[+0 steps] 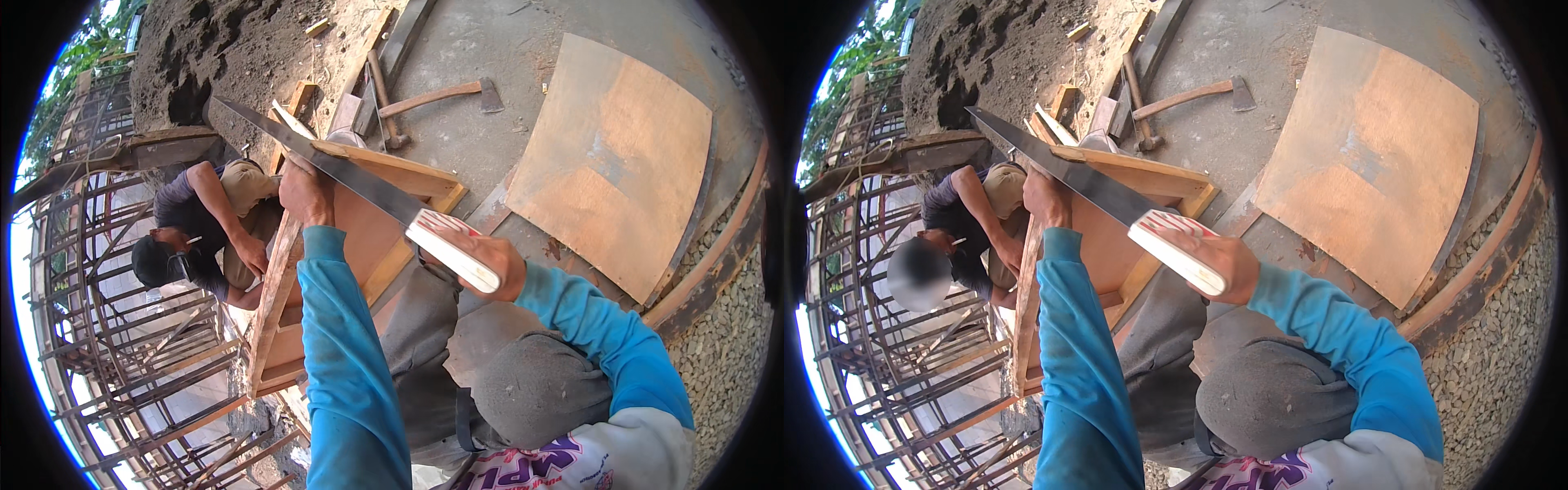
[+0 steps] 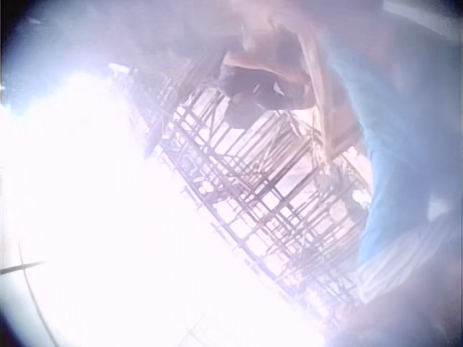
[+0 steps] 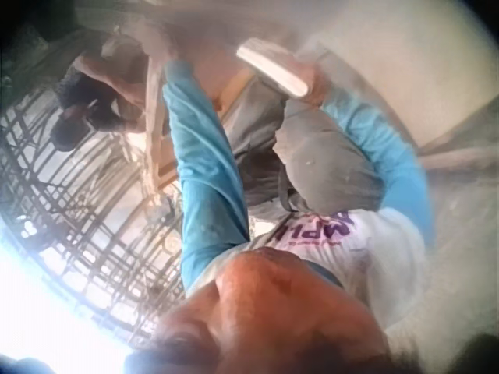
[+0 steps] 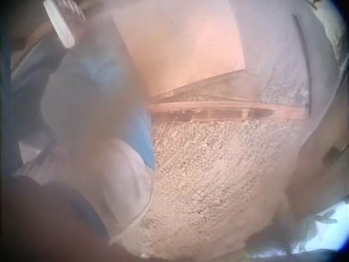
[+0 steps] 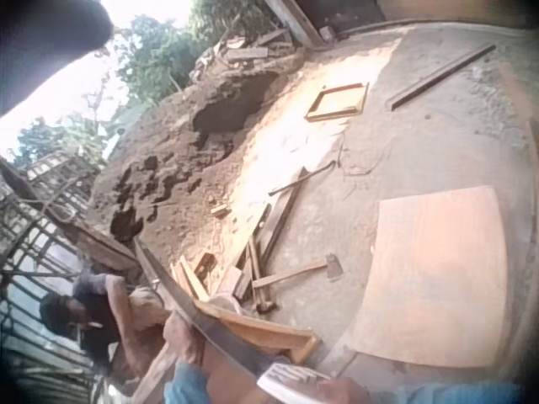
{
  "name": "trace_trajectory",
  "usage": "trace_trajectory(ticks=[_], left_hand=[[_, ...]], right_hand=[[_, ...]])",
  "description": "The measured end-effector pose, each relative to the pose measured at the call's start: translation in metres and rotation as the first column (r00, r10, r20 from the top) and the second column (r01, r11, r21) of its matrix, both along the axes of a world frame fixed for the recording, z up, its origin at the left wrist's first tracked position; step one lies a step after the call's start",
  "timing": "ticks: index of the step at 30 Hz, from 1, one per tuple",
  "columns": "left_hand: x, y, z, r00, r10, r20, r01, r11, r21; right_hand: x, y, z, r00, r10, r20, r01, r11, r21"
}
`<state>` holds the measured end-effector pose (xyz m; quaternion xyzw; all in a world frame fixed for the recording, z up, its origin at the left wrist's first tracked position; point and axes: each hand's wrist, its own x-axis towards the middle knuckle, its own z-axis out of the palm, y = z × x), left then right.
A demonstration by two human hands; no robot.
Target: The person joins wooden pieces together by hammering them with the head of an axe and then uses a hand saw to cut a section of a wooden board while working on the ground.
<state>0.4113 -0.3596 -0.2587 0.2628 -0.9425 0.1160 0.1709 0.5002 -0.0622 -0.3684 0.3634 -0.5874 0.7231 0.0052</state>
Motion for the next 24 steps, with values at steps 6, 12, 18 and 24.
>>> trace_trajectory(ticks=[6, 12, 18, 24], left_hand=[[-0.014, 0.01, 0.0, 0.993, -0.105, -0.05, 0.096, 0.982, -0.16], [-0.013, -0.008, -0.002, 0.984, -0.18, -0.018, 0.171, 0.96, -0.223], [-0.009, 0.001, 0.016, 0.995, -0.101, 0.009, 0.102, 0.987, -0.127], [-0.01, 0.002, -0.003, 0.998, -0.065, -0.011, 0.062, 0.989, -0.134]], right_hand=[[0.058, 0.067, -0.054, 0.997, -0.014, -0.071, 0.024, 0.991, 0.135], [-0.054, -0.058, 0.049, 0.985, 0.058, 0.161, -0.069, 0.996, 0.06], [0.011, 0.02, -0.009, 0.994, -0.039, -0.107, 0.046, 0.997, 0.066], [-0.004, 0.01, 0.0, 0.992, -0.081, -0.099, 0.08, 0.997, -0.022]])
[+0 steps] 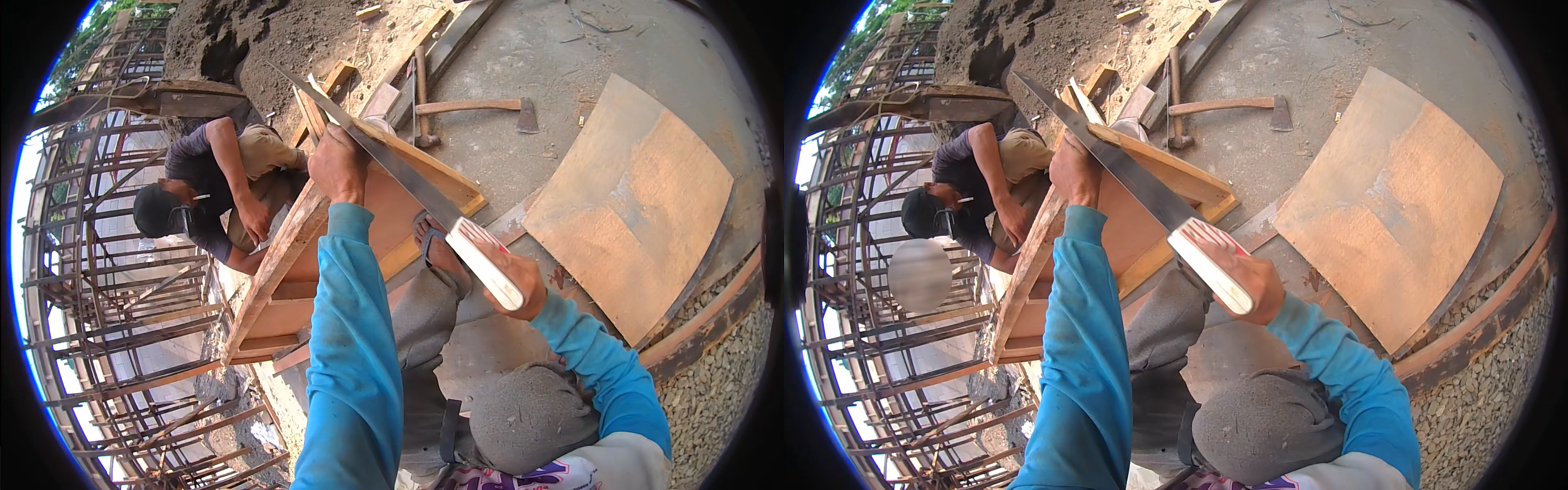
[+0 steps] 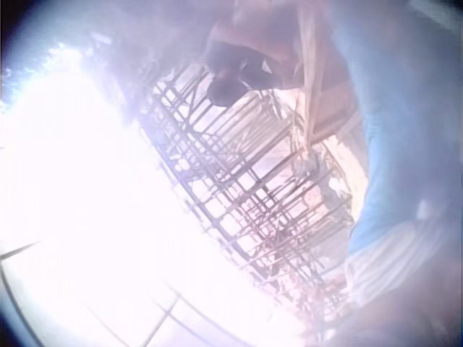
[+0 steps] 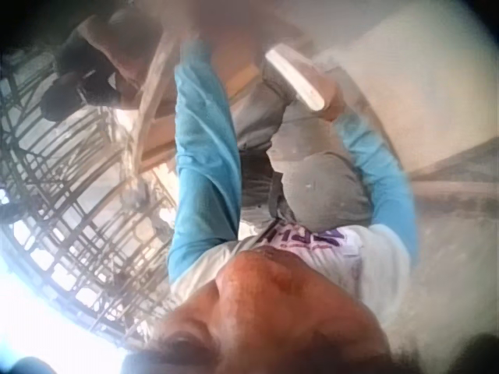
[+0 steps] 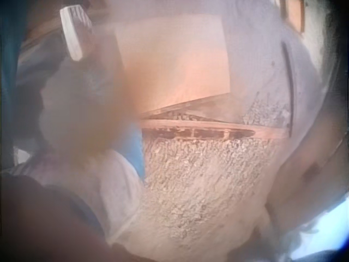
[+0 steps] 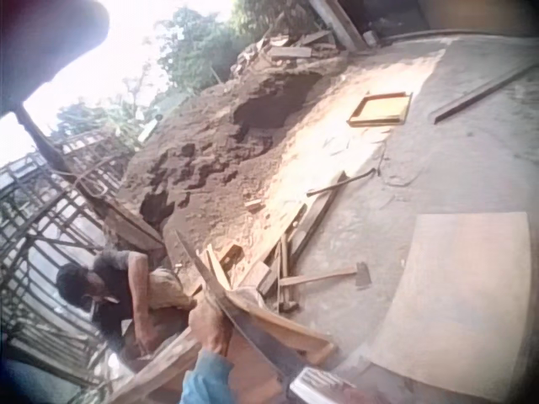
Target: The person joins wooden pieces together by hammering them with the head of an axe and then uses a hand saw to cut a section of a wooden board while working on the ground.
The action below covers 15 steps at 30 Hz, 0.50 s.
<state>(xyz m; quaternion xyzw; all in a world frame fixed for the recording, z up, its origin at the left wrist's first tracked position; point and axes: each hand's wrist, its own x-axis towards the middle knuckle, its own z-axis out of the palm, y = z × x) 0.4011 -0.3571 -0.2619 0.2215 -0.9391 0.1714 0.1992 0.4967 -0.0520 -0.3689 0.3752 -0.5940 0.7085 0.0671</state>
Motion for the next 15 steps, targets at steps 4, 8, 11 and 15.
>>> trace_trajectory(ticks=[4, 8, 11, 15], left_hand=[[0.014, -0.034, -0.012, 0.976, -0.151, -0.159, 0.173, 0.976, 0.134], [0.002, -0.028, 0.002, 1.0, 0.004, 0.022, -0.005, 0.999, 0.049], [0.001, -0.026, 0.005, 0.999, 0.021, 0.026, -0.021, 1.0, 0.015], [0.0, -0.004, 0.003, 0.998, 0.033, 0.062, -0.03, 0.998, -0.055]], right_hand=[[-0.063, -0.091, 0.081, 0.991, -0.002, 0.137, -0.003, 0.999, 0.039], [-0.028, -0.049, 0.026, 0.989, 0.077, 0.129, -0.085, 0.995, 0.057], [0.028, 0.027, -0.015, 0.999, 0.016, -0.031, -0.015, 0.999, 0.04], [0.019, 0.021, -0.015, 1.0, -0.018, -0.007, 0.019, 0.999, 0.037]])
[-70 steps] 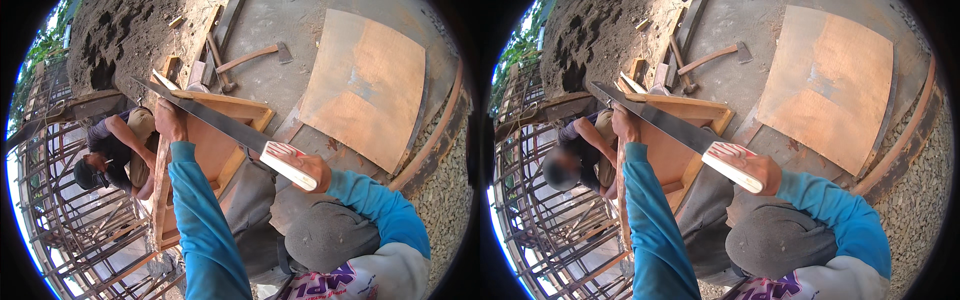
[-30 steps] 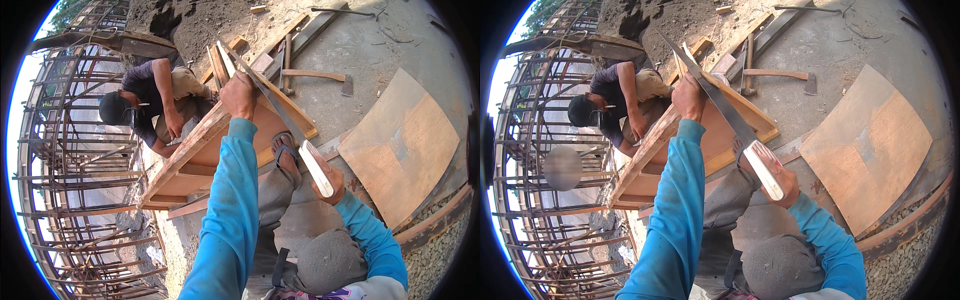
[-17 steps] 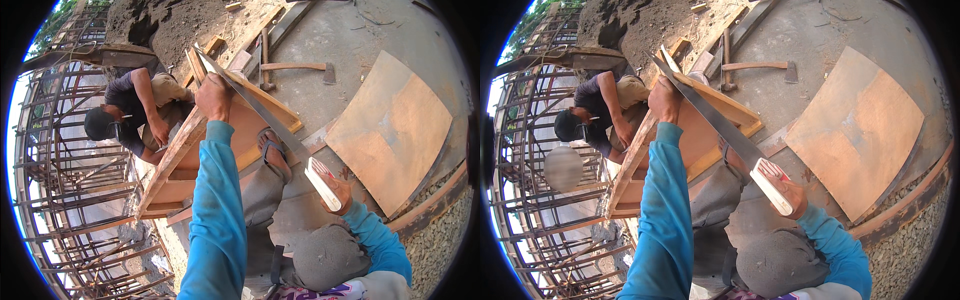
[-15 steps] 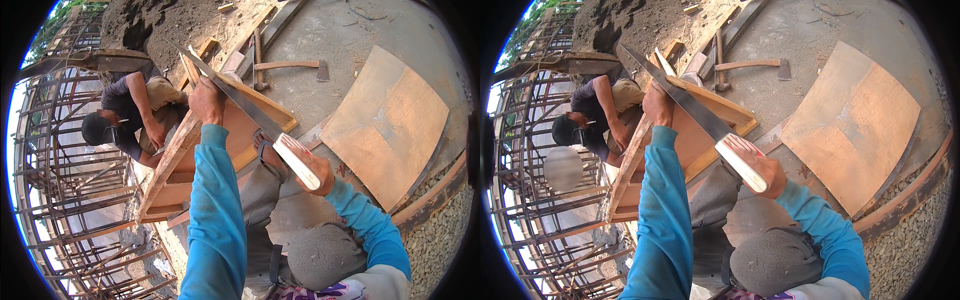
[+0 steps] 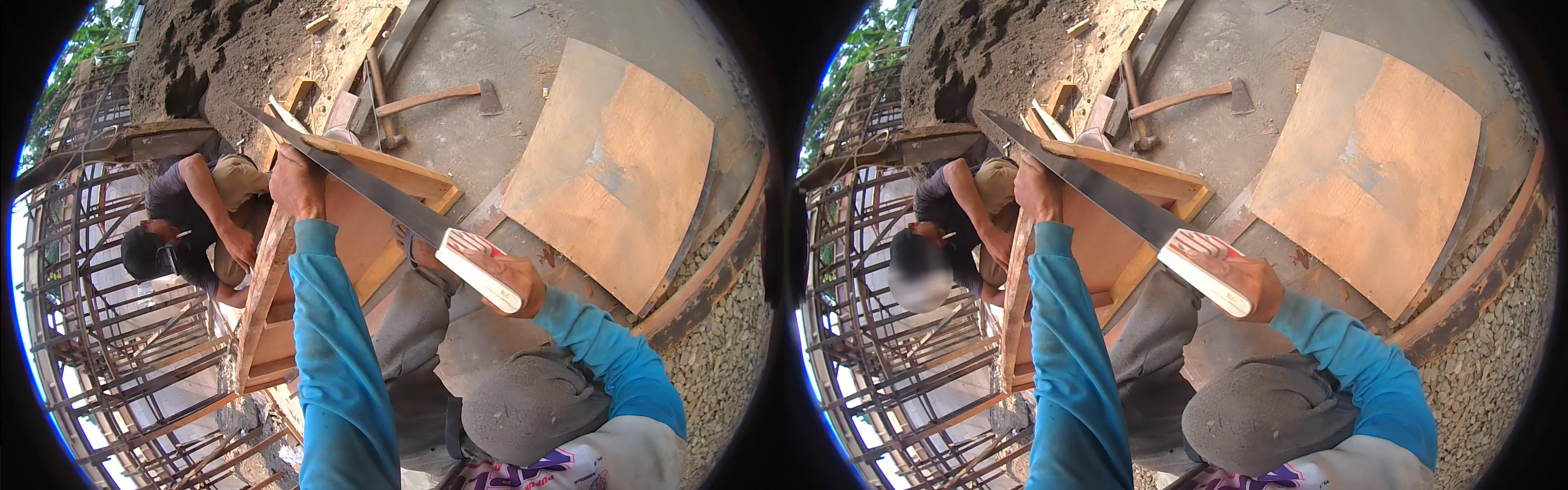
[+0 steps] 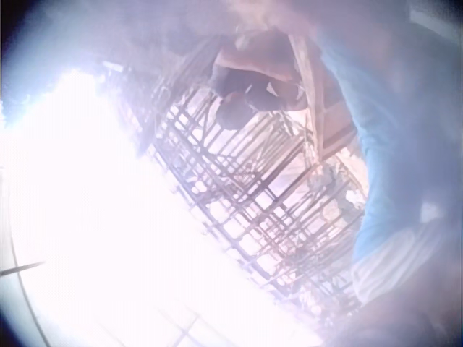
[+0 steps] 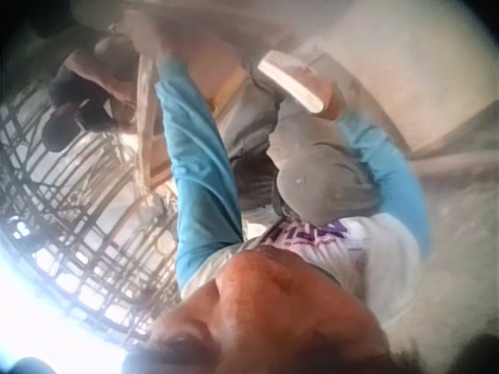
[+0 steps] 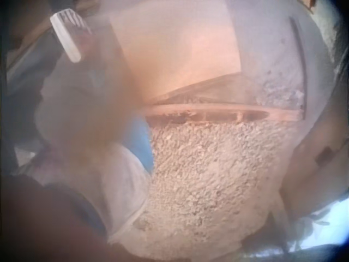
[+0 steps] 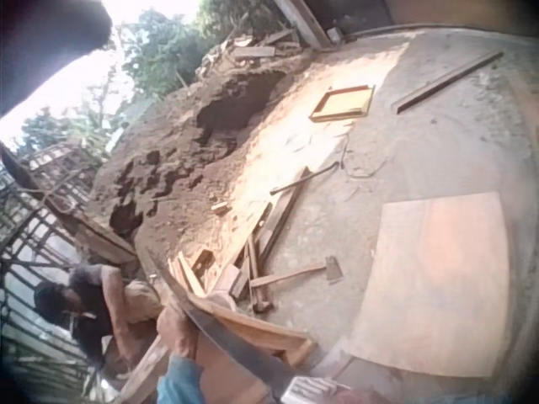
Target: The person joins wooden pieces together by hammering them with the head of an axe and then uses a hand saw to cut a section of a wooden board while working on the ground.
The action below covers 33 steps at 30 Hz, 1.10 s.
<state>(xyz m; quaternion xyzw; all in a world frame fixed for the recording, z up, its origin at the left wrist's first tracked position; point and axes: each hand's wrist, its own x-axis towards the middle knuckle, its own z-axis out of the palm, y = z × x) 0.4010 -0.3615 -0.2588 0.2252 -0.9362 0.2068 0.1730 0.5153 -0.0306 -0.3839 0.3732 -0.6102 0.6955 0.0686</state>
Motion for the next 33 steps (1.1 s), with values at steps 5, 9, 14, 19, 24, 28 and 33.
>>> trace_trajectory(ticks=[5, 9, 14, 19, 24, 28, 33], left_hand=[[0.0, -0.029, -0.004, 0.988, -0.126, -0.089, 0.143, 0.961, 0.238], [-0.001, -0.019, 0.009, 0.996, -0.094, 0.01, 0.091, 0.979, 0.184], [-0.012, -0.009, 0.01, 1.0, 0.011, -0.02, -0.008, 0.99, 0.144], [0.002, -0.005, -0.007, 0.961, -0.219, -0.167, 0.253, 0.941, 0.224], [0.004, -0.026, -0.007, 0.967, -0.155, -0.201, 0.226, 0.888, 0.402], [-0.002, 0.0, 0.009, 0.995, -0.099, -0.004, 0.099, 0.994, 0.052], [0.001, 0.012, 0.0, 0.993, -0.078, -0.092, 0.094, 0.98, 0.178]], right_hand=[[-0.079, -0.116, 0.062, 0.986, 0.025, 0.164, -0.032, 0.999, 0.036], [-0.052, -0.071, 0.038, 0.977, 0.135, 0.167, -0.144, 0.989, 0.039], [0.023, 0.026, -0.011, 1.0, 0.005, -0.031, -0.003, 0.999, 0.041], [-0.078, -0.095, 0.049, 0.997, 0.008, 0.077, -0.009, 1.0, 0.002], [-0.066, -0.106, 0.048, 0.994, -0.005, 0.11, 0.008, 1.0, -0.028], [0.016, 0.007, -0.002, 1.0, -0.017, 0.005, 0.016, 1.0, 0.019], [-0.028, -0.05, 0.024, 0.998, -0.057, 0.035, 0.058, 0.998, -0.025]])
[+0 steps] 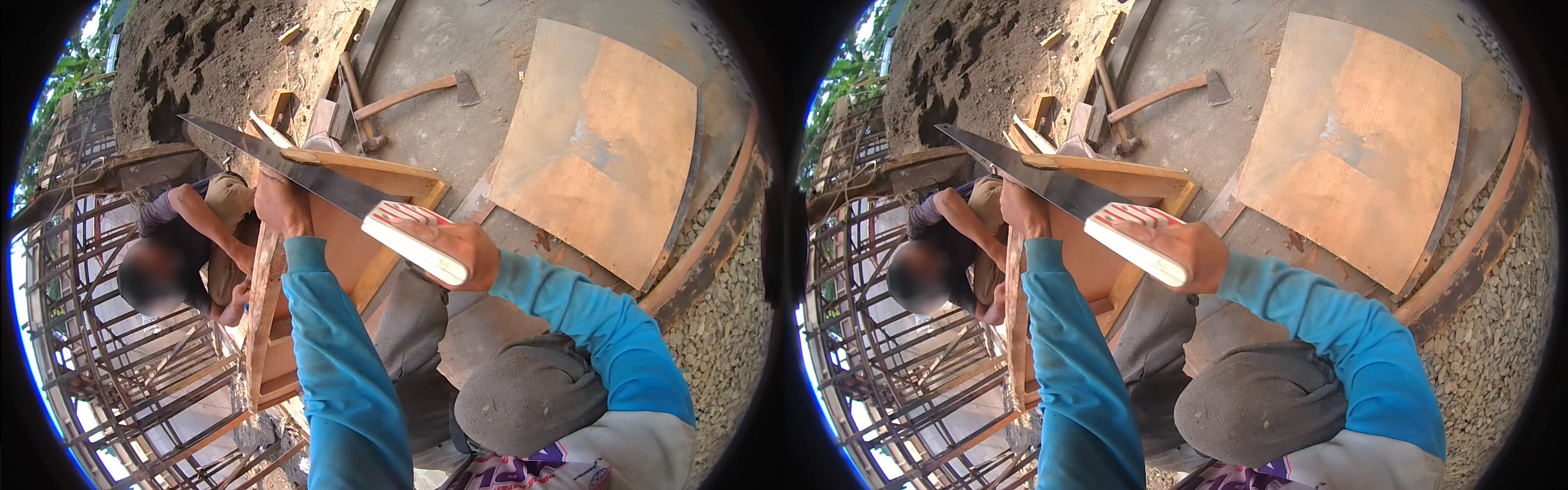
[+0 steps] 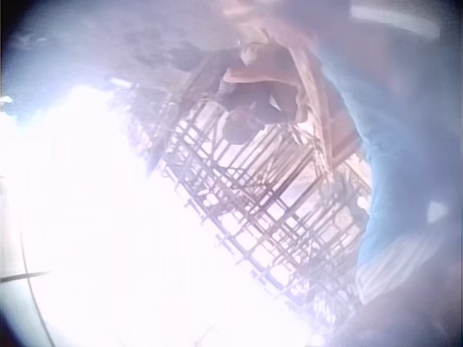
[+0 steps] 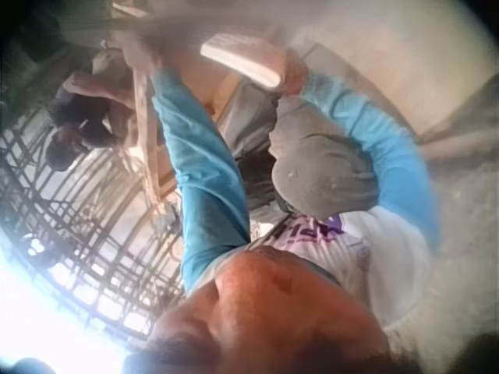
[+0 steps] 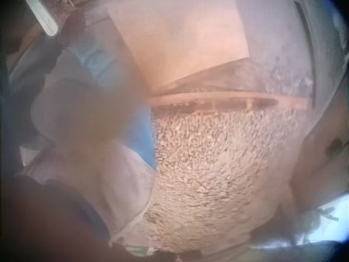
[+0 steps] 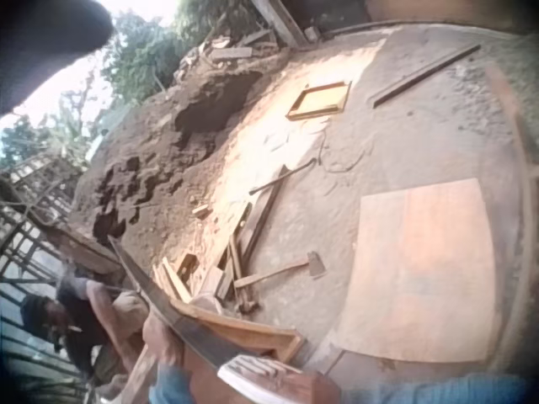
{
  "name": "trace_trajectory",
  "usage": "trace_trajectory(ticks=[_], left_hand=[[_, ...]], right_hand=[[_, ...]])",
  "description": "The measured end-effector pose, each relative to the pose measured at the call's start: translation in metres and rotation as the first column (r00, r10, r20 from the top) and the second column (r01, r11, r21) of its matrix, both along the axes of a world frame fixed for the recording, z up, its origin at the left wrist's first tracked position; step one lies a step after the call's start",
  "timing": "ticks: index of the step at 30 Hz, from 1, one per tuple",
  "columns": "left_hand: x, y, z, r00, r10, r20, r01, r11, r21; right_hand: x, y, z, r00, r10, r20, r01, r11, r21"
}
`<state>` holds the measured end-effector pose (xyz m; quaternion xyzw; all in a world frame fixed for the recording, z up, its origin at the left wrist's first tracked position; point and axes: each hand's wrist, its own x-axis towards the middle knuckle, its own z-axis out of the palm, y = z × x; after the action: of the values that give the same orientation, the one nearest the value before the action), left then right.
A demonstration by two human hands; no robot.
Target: The person joins wooden pieces together by hammering them with the head of an axe and then uses a hand saw to cut a section of a wooden board while working on the ground.
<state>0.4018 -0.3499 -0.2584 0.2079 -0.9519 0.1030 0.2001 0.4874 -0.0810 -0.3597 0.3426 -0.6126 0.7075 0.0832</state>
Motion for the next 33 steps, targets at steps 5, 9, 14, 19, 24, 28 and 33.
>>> trace_trajectory(ticks=[5, 9, 14, 19, 24, 28, 33], left_hand=[[0.01, -0.037, 0.0, 0.994, -0.035, -0.099, 0.069, 0.932, 0.355], [0.007, -0.044, 0.001, 0.998, 0.007, 0.065, -0.004, 0.999, -0.038], [0.005, -0.011, 0.005, 0.993, 0.048, 0.109, -0.026, 0.979, -0.201], [-0.002, -0.033, -0.012, 0.998, -0.038, -0.04, 0.043, 0.988, 0.147], [0.005, -0.031, 0.007, 0.965, -0.261, -0.032, 0.258, 0.964, -0.069], [0.0, -0.018, 0.008, 0.99, 0.034, 0.138, -0.006, 0.98, -0.197], [0.006, -0.002, 0.0, 1.0, -0.01, 0.028, 0.009, 1.0, 0.008]], right_hand=[[-0.048, -0.068, 0.076, 0.983, 0.067, 0.171, -0.083, 0.992, 0.091], [0.012, 0.01, 0.022, 0.994, 0.076, 0.081, -0.08, 0.995, 0.055], [0.07, 0.071, -0.016, 1.0, -0.016, -0.009, 0.017, 0.992, 0.126], [-0.045, -0.051, 0.069, 0.986, 0.018, 0.166, -0.009, 0.998, -0.058], [-0.014, -0.025, 0.048, 0.998, -0.057, 0.011, 0.057, 0.998, -0.04], [0.064, 0.093, 0.017, 1.0, 0.02, 0.002, -0.02, 0.988, 0.152], [-0.003, -0.004, 0.042, 0.993, -0.002, 0.114, -0.003, 0.999, 0.049]])
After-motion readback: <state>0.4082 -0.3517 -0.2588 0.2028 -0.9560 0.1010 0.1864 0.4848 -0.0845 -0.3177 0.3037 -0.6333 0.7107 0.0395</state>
